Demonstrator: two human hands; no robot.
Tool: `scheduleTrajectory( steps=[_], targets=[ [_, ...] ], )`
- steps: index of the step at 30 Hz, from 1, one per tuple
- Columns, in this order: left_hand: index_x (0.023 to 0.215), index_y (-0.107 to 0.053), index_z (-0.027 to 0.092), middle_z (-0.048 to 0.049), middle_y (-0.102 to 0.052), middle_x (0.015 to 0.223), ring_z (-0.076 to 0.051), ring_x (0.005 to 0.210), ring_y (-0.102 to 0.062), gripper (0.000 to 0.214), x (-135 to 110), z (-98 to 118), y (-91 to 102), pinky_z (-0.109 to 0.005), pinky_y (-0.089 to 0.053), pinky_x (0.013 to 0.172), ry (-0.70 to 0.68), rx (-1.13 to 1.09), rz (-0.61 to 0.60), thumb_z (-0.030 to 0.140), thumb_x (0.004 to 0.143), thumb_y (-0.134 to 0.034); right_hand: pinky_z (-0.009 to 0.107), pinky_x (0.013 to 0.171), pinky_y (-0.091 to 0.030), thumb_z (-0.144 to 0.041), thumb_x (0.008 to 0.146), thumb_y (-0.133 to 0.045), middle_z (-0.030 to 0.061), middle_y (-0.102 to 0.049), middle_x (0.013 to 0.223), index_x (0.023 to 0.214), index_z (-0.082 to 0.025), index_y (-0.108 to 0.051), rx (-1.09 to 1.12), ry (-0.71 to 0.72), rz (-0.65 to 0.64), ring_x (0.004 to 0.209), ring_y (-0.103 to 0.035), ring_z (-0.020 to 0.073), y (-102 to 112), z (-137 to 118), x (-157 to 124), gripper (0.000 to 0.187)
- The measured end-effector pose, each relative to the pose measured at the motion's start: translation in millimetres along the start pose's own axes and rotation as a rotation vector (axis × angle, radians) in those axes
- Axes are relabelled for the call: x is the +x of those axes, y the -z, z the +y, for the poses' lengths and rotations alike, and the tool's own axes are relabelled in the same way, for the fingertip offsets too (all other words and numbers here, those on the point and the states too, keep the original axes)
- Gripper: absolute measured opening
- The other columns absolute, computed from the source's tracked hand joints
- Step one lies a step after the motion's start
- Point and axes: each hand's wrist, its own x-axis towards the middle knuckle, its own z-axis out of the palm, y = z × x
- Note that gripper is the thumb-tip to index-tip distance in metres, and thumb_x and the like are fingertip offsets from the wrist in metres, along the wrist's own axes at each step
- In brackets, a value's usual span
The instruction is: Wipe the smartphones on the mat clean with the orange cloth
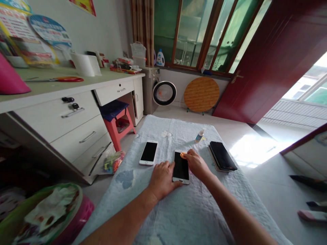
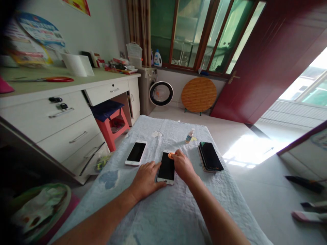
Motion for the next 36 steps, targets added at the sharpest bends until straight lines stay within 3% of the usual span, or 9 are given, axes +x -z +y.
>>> scheduleTrajectory(
  steps=[7,11,14,16,20,29,36],
  targets=[
    [0.123,-0.054,0.022,-0.0089,-0.061,0.103,-0.031,0.098,-0.057,0.073,0.5,-1.2,-3.1,-0.04,-0.042,0.082,-0.004,0.006,0.014,0.07,0.069,-0.066,0.022,0.072,-0.039,-0.015,0.094,-0.036,0.0075,-0.059,0.1,0.103,-0.018,-0.068,-0.024,-0.057,0.026,0.08,-0.056,0.0134,-10.9,-12.1,26.4,0.033],
    [0.12,-0.055,0.022,-0.0087,-0.061,0.104,-0.031,0.099,-0.057,0.07,0.6,-1.8,-4.8,-0.039,-0.041,0.083,0.005,-0.008,0.004,0.071,0.07,-0.064,0.021,0.076,-0.039,-0.015,0.093,-0.04,0.0058,-0.06,0.104,0.111,-0.022,-0.065,-0.011,0.019,0.03,0.088,-0.055,0.0146,-18.2,-25.5,27.0,0.032],
    [0.133,-0.044,0.022,-0.0096,-0.059,0.109,-0.03,0.102,-0.056,0.081,0.4,-2.0,-6.0,-0.039,-0.04,0.087,0.015,-0.019,0.009,0.069,0.07,-0.065,0.022,0.08,-0.039,-0.015,0.092,-0.044,0.0053,-0.06,0.109,0.116,-0.024,-0.064,-0.01,0.085,0.043,0.096,-0.054,0.016,-20.1,-29.5,25.1,0.033],
    [0.138,-0.04,0.022,-0.0101,-0.058,0.111,-0.03,0.103,-0.055,0.085,0.2,-1.9,-6.2,-0.04,-0.04,0.088,0.011,-0.018,0.011,0.068,0.071,-0.066,0.022,0.082,-0.039,-0.015,0.092,-0.044,0.0052,-0.059,0.113,0.117,-0.025,-0.064,-0.008,0.109,0.045,0.098,-0.053,0.0163,-19.6,-28.6,24.3,0.034],
    [0.13,-0.049,0.023,-0.0098,-0.058,0.11,-0.032,0.103,-0.055,0.077,0.3,-1.3,-4.8,-0.041,-0.041,0.087,0.012,-0.001,-0.008,0.069,0.071,-0.064,0.022,0.081,-0.039,-0.013,0.091,-0.043,0.0045,-0.06,0.114,0.12,-0.027,-0.064,-0.014,0.098,0.024,0.096,-0.054,0.016,-15.0,-21.8,23.8,0.038],
    [0.132,-0.048,0.023,-0.009,-0.058,0.111,-0.031,0.102,-0.056,0.079,0.8,-0.8,-3.7,-0.041,-0.041,0.088,0.012,-0.016,-0.015,0.065,0.068,-0.069,0.023,0.082,-0.038,-0.008,0.086,-0.043,0.0061,-0.061,0.097,0.101,-0.02,-0.07,-0.073,-0.074,0.031,0.092,-0.055,0.0158,-1.5,7.2,13.1,0.034],
    [0.127,-0.049,0.021,-0.0076,-0.059,0.107,-0.03,0.101,-0.057,0.077,2.3,-2.8,-5.4,-0.039,-0.041,0.087,0.032,-0.038,0.001,0.062,0.067,-0.072,0.024,0.084,-0.039,-0.008,0.086,-0.044,0.0073,-0.061,0.098,0.098,-0.02,-0.069,-0.079,-0.058,0.055,0.094,-0.053,0.0174,-9.4,0.7,16.7,0.03]
  ],
)
